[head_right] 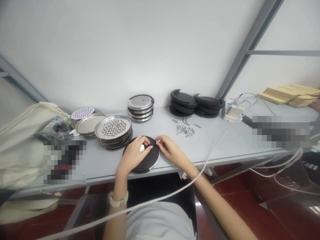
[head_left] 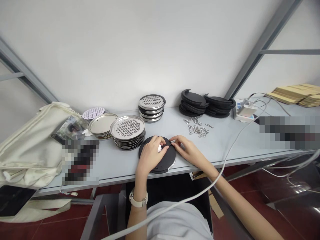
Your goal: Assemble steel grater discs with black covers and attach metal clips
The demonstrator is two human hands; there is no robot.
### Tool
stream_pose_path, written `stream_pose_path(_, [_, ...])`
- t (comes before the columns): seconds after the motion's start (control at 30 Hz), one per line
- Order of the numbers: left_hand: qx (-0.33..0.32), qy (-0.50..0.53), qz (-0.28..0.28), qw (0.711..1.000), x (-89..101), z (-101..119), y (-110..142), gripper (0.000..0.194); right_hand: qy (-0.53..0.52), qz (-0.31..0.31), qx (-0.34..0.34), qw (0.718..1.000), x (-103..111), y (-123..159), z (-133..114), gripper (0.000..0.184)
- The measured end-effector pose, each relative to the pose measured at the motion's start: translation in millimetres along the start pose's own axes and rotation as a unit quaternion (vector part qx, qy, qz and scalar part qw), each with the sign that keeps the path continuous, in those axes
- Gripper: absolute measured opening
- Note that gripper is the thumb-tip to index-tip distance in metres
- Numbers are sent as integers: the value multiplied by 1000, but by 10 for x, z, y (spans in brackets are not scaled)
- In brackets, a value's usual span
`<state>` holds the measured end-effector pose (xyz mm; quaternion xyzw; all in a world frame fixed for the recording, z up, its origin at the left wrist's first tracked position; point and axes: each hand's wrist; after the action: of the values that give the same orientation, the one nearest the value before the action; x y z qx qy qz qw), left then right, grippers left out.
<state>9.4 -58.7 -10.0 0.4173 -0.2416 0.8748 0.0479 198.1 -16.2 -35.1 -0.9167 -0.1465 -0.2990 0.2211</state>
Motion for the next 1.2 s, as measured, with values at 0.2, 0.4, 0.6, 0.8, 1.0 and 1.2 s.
stream_pose_path(0.2, [1, 1, 3, 1000, -1, 6, 0, 6, -40, 7, -12, 999, 9, -9, 21, 19])
stream_pose_path(0.4, [-2, 13, 4, 1000, 16, 17, 1, 6, -65, -11, -20, 998, 8, -13, 41, 18])
stream_pose_path(0.6, [-4, 26, 2, 1000, 22, 25, -3, 5, -45, -8, -7, 999, 23, -25, 15, 21])
stream_pose_path(0.8, [-4, 27, 5, 1000, 12, 19, -2, 4, -14, -14, 7, 1000, 27, -25, 18, 26])
stream_pose_path(1.0, [-5, 28, 4, 1000, 5, 9, 0, 4, -19, -36, 18, 999, 38, -14, 11, 30])
stream_pose_path(1.2, [-4, 26, 0, 1000, 14, 17, 2, 5, -26, -32, 0, 999, 23, -18, 34, 24])
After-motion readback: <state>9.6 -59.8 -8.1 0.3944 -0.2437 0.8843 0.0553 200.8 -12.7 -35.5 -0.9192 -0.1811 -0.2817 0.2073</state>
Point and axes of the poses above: each hand's wrist, its own y-axis away from the middle knuckle, its own x-axis out of the back of the hand, z = x × y, and after that the axes turned 9 degrees about -x, right-handed
